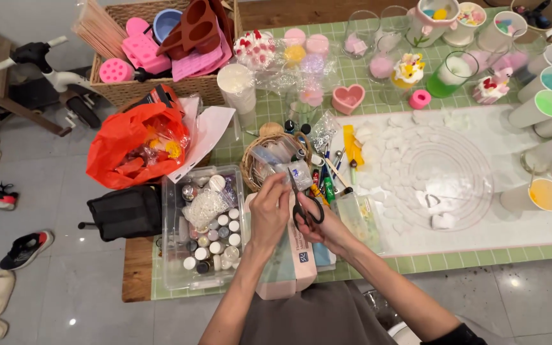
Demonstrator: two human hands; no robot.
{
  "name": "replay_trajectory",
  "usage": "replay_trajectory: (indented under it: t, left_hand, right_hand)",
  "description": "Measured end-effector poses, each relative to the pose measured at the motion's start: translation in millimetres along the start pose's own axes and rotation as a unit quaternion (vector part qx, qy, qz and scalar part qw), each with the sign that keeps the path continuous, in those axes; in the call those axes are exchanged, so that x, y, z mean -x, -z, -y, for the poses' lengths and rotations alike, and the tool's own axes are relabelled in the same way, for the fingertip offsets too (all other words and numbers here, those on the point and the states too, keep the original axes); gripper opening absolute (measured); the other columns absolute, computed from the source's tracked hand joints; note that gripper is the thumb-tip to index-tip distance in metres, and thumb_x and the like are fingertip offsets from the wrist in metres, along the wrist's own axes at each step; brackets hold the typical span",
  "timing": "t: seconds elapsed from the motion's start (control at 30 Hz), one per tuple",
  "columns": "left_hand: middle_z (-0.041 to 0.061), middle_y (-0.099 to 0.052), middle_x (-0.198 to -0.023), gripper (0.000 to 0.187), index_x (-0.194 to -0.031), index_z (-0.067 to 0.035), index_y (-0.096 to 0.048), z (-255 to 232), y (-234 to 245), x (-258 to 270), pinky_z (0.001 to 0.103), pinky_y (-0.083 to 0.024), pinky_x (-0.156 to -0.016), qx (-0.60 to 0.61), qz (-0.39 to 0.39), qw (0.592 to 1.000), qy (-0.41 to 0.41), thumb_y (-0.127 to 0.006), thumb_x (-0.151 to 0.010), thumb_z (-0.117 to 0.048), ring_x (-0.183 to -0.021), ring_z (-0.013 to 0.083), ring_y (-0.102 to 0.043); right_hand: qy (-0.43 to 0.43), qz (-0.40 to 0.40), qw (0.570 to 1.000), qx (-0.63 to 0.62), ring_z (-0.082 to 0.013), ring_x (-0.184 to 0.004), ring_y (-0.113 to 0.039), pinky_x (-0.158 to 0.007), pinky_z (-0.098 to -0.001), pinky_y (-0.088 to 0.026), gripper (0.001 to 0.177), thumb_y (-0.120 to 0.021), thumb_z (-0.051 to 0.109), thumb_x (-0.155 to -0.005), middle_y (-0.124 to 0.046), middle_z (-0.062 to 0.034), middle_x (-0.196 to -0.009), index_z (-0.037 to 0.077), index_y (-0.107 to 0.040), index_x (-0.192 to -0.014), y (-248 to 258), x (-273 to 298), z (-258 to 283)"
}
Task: Preparing candle making supplies by cutting and sealing small components.
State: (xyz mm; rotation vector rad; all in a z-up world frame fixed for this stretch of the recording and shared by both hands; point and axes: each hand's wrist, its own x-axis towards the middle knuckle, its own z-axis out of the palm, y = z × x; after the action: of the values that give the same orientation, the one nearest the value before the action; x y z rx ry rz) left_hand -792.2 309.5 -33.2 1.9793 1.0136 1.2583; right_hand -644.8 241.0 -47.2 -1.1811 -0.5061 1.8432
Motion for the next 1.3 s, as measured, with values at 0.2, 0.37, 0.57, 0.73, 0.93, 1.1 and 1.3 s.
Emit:
replay_trajectory:
  t: [0.2, 0.37, 0.57, 0.73, 0.93, 1.1, 1.3]
  left_hand:
    - [0.015, -0.074, -0.113, 0.006, -0.094, 0.004, -0.069, 10, 7, -4, 0.036, -0.06, -0.073, -0.006, -0.022, 0.999, 0.04, -0.068, -0.088, 0.004, -0.089, 0.0303, -0.076]
    - [0.014, -0.075, -0.113, 0.004, -0.094, 0.002, -0.07, 23, 4, 2, 0.035, -0.061, -0.077, 0.009, -0.035, 0.998, 0.051, -0.067, -0.09, 0.004, -0.094, 0.0277, -0.076]
    - [0.012, -0.076, -0.108, 0.002, -0.096, -0.001, -0.066, 90, -3, -10, 0.026, -0.057, -0.082, 0.223, -0.133, 0.948, 0.183, -0.067, -0.098, -0.001, -0.092, 0.0129, -0.07]
    - [0.009, -0.075, -0.1, 0.006, -0.095, -0.001, -0.062, 86, -4, -18, 0.021, -0.053, -0.081, 0.283, -0.15, 0.919, 0.23, -0.067, -0.098, -0.002, -0.089, 0.0072, -0.067]
    - [0.005, -0.071, -0.098, 0.013, -0.105, -0.002, -0.062, 35, 6, -33, 0.024, -0.054, -0.083, 0.317, -0.08, 0.917, 0.231, -0.068, -0.094, -0.005, -0.091, 0.011, -0.066]
    - [0.009, -0.071, -0.092, 0.019, -0.099, -0.002, -0.074, 12, 26, -44, 0.028, -0.052, -0.075, 0.038, -0.011, 0.994, 0.098, -0.08, -0.081, -0.003, -0.083, 0.0207, -0.07]
    - [0.006, -0.075, -0.08, 0.005, -0.089, 0.0, -0.077, 53, 4, -42, 0.026, -0.054, -0.066, 0.137, -0.068, 0.962, 0.228, -0.077, -0.085, -0.003, -0.07, 0.0128, -0.069]
  right_hand:
    - [0.024, -0.001, 1.0, -0.005, -0.0081, -0.039, -0.031, -0.038, -0.0256, -0.02, 0.053, -0.064, 0.054, -0.096, -0.043, 0.0008, -0.053, 0.011, -0.051, -0.069, 1, -29, -13]
    - [-0.047, 0.009, 0.997, -0.055, -0.0075, -0.04, -0.028, -0.039, -0.0241, -0.02, 0.057, -0.061, 0.058, -0.096, -0.043, 0.0012, -0.053, 0.01, -0.05, -0.067, 3, -48, -2]
    - [-0.03, 0.1, 0.994, -0.022, -0.0084, -0.045, -0.033, -0.042, -0.0233, -0.025, 0.061, -0.058, 0.064, -0.094, -0.046, 0.0006, -0.058, 0.008, -0.051, -0.07, 31, -45, 5]
    - [0.095, 0.028, 0.991, 0.088, -0.0099, -0.059, -0.05, -0.053, -0.023, -0.039, 0.051, -0.065, 0.057, -0.085, -0.058, -0.0006, -0.07, 0.007, -0.058, -0.085, 27, -57, 18]
    - [0.26, -0.137, 0.944, 0.152, -0.0024, -0.082, -0.056, -0.064, -0.0226, -0.048, 0.041, -0.085, 0.027, -0.081, -0.057, 0.0104, -0.095, 0.013, -0.052, -0.103, 15, -83, 24]
    - [0.253, -0.102, 0.948, 0.163, -0.004, -0.077, -0.049, -0.065, -0.0215, -0.04, 0.039, -0.085, 0.02, -0.081, -0.053, 0.0068, -0.086, 0.013, -0.053, -0.103, 6, -77, 29]
    - [0.279, -0.054, 0.939, 0.192, -0.0034, -0.08, -0.049, -0.068, -0.0216, -0.039, 0.039, -0.084, 0.016, -0.082, -0.053, 0.0063, -0.087, 0.012, -0.051, -0.101, 1, -61, 40]
